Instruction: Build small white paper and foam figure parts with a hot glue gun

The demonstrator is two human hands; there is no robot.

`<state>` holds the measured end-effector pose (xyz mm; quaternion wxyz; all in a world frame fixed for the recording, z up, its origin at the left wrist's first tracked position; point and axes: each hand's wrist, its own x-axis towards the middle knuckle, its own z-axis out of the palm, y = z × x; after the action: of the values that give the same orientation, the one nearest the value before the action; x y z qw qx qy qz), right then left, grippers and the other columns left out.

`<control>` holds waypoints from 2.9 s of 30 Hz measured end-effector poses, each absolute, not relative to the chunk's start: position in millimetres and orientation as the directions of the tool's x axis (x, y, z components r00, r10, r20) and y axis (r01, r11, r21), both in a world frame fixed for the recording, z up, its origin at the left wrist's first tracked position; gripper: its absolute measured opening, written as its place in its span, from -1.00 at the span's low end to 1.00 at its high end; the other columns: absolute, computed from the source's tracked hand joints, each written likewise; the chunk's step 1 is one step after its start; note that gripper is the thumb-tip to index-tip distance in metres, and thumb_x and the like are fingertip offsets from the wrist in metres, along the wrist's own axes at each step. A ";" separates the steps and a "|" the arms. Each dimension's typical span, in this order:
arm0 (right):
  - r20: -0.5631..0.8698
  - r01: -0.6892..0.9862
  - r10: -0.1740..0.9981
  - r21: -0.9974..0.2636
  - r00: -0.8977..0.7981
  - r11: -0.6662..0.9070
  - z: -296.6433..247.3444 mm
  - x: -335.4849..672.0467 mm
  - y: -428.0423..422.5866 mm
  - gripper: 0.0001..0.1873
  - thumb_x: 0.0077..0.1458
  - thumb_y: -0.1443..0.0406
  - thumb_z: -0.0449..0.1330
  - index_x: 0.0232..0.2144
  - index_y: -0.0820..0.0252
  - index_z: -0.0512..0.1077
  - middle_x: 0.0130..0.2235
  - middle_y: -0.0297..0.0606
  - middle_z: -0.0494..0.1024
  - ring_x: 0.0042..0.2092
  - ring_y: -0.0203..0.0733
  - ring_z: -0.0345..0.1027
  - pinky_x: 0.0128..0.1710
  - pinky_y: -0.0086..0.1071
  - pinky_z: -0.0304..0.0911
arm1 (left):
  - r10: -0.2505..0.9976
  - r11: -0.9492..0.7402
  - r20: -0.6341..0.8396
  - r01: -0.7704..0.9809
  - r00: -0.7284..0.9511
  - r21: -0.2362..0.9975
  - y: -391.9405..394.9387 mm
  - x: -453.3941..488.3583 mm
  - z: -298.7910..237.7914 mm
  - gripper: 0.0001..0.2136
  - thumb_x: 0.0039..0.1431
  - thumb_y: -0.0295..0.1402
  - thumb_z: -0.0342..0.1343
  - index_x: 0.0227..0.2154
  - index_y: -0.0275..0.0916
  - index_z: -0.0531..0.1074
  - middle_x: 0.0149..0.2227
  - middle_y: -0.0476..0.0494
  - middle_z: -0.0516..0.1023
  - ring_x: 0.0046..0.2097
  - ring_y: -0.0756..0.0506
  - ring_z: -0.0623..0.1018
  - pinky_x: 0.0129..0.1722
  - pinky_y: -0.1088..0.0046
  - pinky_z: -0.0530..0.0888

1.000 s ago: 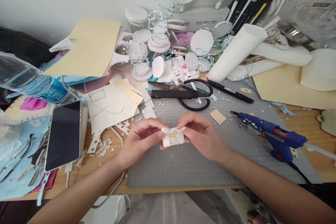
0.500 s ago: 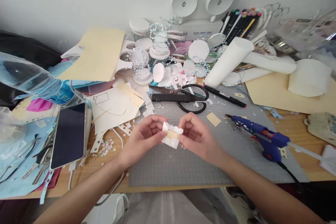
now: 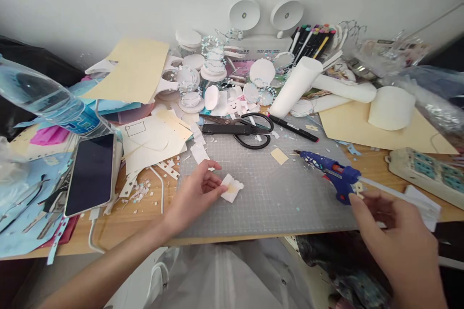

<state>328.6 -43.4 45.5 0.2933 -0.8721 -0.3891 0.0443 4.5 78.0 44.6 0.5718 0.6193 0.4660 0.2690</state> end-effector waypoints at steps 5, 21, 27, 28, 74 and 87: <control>0.443 0.924 0.812 -0.218 0.381 -0.315 27.0 331.5 -18.8 -0.61 0.03 -0.01 0.20 -0.33 0.21 0.35 -0.30 0.00 0.48 -0.21 0.13 0.38 -0.18 -0.07 0.25 | 0.883 -0.396 0.113 0.594 0.456 0.700 52.7 -3.3 43.9 -0.73 0.30 -0.34 0.05 0.03 -0.15 0.26 0.00 -0.21 0.49 0.01 -0.18 0.50 -0.01 0.17 0.47; 0.366 0.832 0.797 -0.477 0.480 -0.282 31.6 296.9 -21.6 -0.62 0.04 0.03 0.23 -0.26 0.23 0.43 -0.37 -0.12 0.53 -0.37 -0.01 0.44 -0.37 -0.23 0.30 | 0.815 -0.573 0.255 0.653 0.521 0.496 37.5 12.9 24.1 -0.73 0.30 -0.46 0.03 0.04 -0.30 0.31 -0.02 -0.28 0.44 0.00 -0.20 0.43 -0.01 0.17 0.49; 0.367 0.905 0.876 -0.395 0.313 -0.157 31.9 257.8 3.4 -0.68 -0.07 0.06 0.28 -0.39 0.17 0.42 -0.62 -0.38 0.41 -0.63 -0.22 0.29 -0.57 -0.36 0.20 | 0.803 -0.587 0.281 0.616 0.525 0.526 36.2 8.0 20.5 -0.71 0.28 -0.48 0.05 0.06 -0.32 0.33 0.00 -0.30 0.46 0.05 -0.22 0.43 0.03 0.17 0.49; 0.374 0.918 0.887 -0.379 0.270 -0.120 31.2 253.3 7.1 -0.72 -0.06 0.09 0.25 -0.38 0.18 0.42 -0.63 -0.38 0.42 -0.64 -0.23 0.28 -0.57 -0.36 0.20 | 0.805 -0.585 0.283 0.615 0.522 0.528 36.2 8.3 20.0 -0.70 0.27 -0.48 0.06 0.05 -0.32 0.33 0.00 -0.30 0.46 0.05 -0.22 0.43 0.03 0.16 0.49; 0.388 0.997 0.922 -0.076 0.013 0.018 39.3 250.1 10.5 -0.84 0.05 0.19 0.12 -0.44 0.14 0.42 -0.64 -0.38 0.37 -0.62 -0.22 0.26 -0.58 -0.40 0.03 | 0.809 -0.585 0.350 0.580 0.473 0.567 39.4 8.4 18.3 -0.76 0.23 -0.49 0.13 -0.05 -0.39 0.42 -0.04 -0.31 0.53 0.02 -0.21 0.48 0.04 0.21 0.51; 0.420 0.975 0.887 -0.018 -0.192 0.219 26.5 261.4 -14.9 -0.75 0.20 0.15 0.10 -0.34 0.23 0.37 -0.44 -0.24 0.54 -0.45 -0.21 0.44 -0.52 -0.40 0.09 | 0.840 -0.533 0.320 0.552 0.439 0.641 38.4 11.1 20.7 -0.79 0.23 -0.60 0.08 -0.09 -0.38 0.45 -0.06 -0.26 0.52 0.03 -0.15 0.45 0.07 0.27 0.47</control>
<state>261.4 -14.9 26.5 0.1733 -0.6116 -0.7614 -0.1274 11.1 38.4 20.7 0.2282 0.8169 0.4259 0.3149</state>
